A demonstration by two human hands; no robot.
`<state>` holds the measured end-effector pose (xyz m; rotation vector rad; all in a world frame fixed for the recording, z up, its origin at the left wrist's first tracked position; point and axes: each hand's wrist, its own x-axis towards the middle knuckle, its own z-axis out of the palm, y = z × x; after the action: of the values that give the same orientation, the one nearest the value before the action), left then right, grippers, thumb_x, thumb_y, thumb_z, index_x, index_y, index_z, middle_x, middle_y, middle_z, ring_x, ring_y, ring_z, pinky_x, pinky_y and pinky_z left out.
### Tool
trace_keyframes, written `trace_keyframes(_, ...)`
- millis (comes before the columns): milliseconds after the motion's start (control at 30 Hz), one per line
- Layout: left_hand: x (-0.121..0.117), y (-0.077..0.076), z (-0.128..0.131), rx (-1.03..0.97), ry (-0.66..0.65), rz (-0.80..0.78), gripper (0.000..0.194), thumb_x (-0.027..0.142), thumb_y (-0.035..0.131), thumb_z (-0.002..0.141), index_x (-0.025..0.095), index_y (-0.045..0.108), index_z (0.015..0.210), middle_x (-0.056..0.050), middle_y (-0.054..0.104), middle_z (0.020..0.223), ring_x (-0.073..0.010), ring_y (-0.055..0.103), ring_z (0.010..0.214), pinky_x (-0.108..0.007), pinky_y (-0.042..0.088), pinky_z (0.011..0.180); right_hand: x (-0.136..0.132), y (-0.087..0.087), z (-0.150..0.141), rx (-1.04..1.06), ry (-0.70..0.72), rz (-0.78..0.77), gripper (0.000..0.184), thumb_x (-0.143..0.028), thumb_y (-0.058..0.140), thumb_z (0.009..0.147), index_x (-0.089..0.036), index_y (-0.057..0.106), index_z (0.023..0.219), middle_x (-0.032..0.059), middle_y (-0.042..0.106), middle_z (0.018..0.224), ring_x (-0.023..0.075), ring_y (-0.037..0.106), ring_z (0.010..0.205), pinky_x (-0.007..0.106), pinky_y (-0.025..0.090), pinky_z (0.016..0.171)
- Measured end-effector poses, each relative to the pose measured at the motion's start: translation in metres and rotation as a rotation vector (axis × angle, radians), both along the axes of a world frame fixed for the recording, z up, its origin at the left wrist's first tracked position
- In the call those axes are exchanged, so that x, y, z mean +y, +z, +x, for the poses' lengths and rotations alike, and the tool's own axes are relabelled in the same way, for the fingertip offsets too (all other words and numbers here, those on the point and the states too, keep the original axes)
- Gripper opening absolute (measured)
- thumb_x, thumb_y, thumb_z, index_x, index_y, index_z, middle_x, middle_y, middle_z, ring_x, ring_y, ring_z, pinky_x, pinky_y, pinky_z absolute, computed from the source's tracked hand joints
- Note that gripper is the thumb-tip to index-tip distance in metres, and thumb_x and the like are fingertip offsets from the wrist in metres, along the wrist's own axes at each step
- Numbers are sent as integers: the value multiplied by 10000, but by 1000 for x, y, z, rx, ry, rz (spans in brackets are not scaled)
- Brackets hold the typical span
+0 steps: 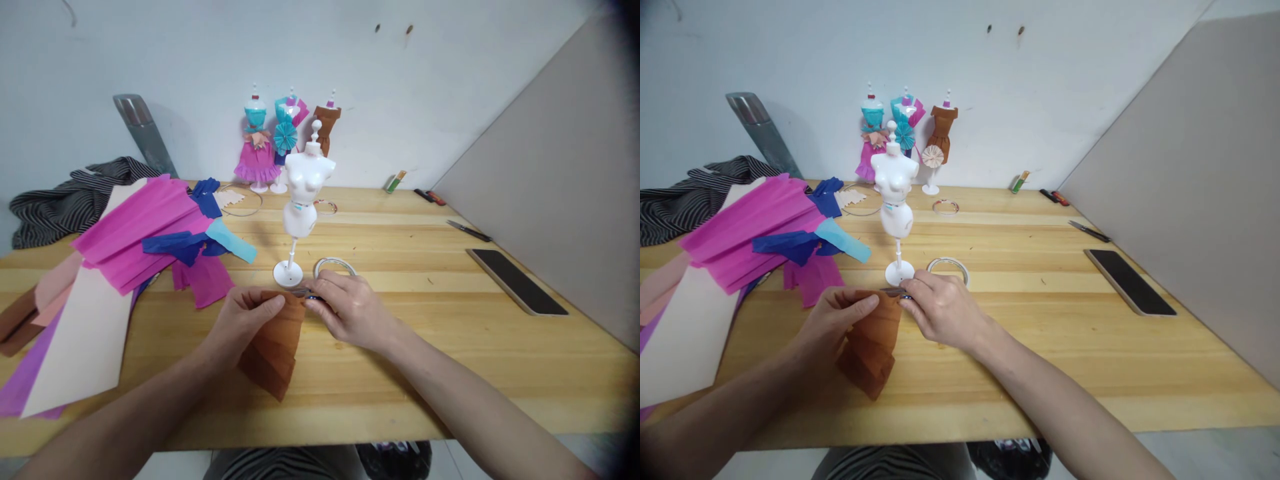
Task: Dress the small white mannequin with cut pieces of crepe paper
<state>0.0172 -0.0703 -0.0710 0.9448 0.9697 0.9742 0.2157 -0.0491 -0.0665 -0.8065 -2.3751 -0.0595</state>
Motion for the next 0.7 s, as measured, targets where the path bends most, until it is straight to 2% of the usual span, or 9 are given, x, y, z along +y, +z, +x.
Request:
trace_keyframes(467,-2,0,2,107,-25,91,192,345,711,716,165,771,746,-18,707,681,-136,567,645,-252,415,641,-2,-4,-4,3,0,-8,217,-231,437,942,-107,604,1004,77,610,765,170,553,654,271,430,528)
trace_keyframes(700,-2,-3,2,80,-22,60,171,335,719,719,174,769,740,-14,716,675,-129,569,623,-242,409,622,-1,-2,-3,22,8,-20,204,-240,456,931,-116,602,1004,79,622,772,168,562,657,270,445,541)
